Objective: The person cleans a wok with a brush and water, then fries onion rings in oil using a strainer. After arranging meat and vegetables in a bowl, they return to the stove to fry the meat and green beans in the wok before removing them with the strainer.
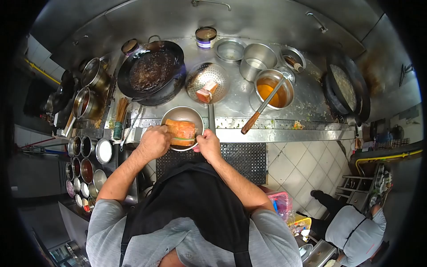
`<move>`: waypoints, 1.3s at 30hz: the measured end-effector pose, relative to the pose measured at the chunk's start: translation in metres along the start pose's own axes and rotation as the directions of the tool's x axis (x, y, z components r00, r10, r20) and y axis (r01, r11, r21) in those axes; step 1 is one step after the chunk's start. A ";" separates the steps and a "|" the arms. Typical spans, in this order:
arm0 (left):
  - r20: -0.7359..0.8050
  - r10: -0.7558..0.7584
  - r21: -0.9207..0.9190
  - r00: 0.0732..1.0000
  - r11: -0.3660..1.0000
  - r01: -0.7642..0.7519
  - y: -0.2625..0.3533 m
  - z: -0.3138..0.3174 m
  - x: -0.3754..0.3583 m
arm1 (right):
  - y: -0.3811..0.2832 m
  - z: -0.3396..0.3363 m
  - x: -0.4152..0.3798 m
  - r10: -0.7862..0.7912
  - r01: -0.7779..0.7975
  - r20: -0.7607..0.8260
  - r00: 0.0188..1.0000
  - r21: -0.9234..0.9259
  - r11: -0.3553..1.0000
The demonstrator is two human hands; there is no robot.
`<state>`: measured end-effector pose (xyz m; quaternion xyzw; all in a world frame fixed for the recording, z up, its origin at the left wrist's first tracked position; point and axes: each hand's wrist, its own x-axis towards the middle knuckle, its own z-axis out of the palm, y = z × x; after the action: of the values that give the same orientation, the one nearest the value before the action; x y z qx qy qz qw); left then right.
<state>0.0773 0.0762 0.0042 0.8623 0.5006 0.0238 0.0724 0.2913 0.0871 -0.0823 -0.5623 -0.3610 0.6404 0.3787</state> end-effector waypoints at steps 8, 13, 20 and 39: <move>-0.147 -0.050 0.006 0.988 0.999 0.052 0.012 0.003 0.005 | -0.005 -0.003 0.000 -0.003 0.003 0.001 1.000 -0.024 1.000; -0.115 0.013 0.038 0.993 0.999 -0.008 0.014 -0.004 0.008 | 0.005 -0.002 0.005 0.026 -0.025 0.044 0.999 -0.020 0.999; -0.095 0.015 0.068 0.995 0.998 -0.009 0.019 0.001 0.005 | 0.001 -0.002 0.003 -0.004 0.006 0.018 1.000 -0.065 0.998; -0.066 0.010 -0.103 0.998 0.995 -0.017 0.012 -0.003 0.010 | 0.004 -0.002 0.008 -0.052 0.052 0.008 0.999 -0.081 0.995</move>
<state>0.0921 0.0793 0.0084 0.8596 0.4949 0.0782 0.1004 0.2928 0.0928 -0.0897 -0.5657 -0.4024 0.6169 0.3709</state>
